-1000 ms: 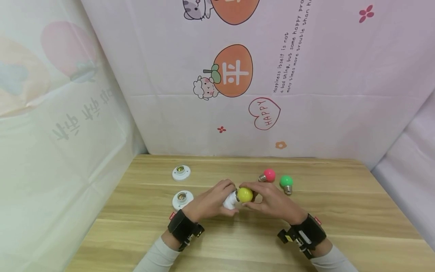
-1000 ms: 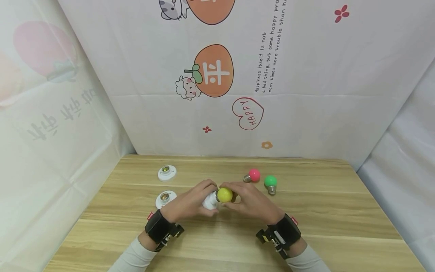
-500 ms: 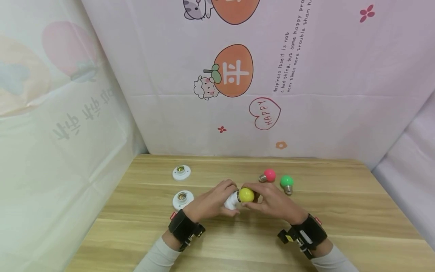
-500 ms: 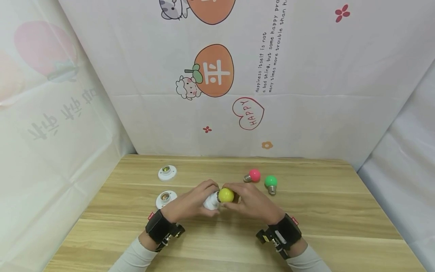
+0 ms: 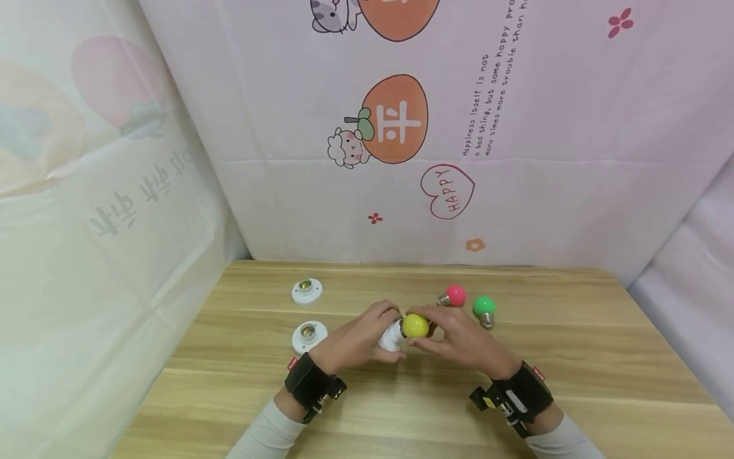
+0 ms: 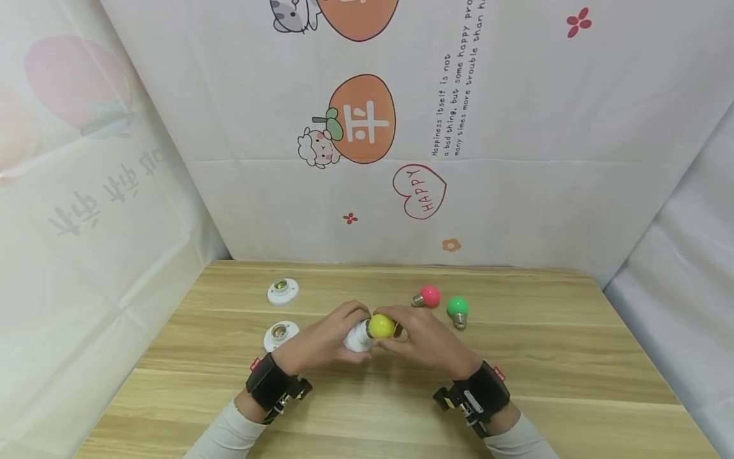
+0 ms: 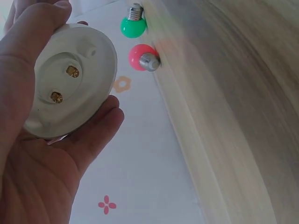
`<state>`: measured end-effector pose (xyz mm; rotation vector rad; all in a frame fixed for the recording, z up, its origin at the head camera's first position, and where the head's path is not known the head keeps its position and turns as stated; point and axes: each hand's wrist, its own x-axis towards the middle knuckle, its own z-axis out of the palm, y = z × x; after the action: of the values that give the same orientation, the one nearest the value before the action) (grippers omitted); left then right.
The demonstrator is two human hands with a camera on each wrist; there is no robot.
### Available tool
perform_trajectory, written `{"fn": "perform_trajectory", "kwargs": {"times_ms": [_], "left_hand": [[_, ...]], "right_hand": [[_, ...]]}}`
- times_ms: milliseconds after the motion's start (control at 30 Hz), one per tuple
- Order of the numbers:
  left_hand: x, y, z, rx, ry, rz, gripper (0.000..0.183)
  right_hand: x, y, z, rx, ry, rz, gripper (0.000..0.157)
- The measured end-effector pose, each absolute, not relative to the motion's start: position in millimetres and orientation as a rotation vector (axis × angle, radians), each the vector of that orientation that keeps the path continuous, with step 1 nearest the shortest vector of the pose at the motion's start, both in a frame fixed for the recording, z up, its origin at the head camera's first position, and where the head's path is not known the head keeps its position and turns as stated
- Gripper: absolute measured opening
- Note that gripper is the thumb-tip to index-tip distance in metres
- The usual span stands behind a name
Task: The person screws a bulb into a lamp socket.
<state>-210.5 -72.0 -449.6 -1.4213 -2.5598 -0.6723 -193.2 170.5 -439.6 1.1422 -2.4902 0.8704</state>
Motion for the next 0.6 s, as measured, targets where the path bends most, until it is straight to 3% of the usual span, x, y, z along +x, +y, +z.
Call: {"fn": "perform_trajectory", "kwargs": {"times_ms": [600], "left_hand": [[-207.3,-66.3,-457.0,-1.419,-2.675,-0.605,0.072]], "right_hand": [[-195.2,172.6,-441.1,1.142,-2.444,0.807,0.050]]}}
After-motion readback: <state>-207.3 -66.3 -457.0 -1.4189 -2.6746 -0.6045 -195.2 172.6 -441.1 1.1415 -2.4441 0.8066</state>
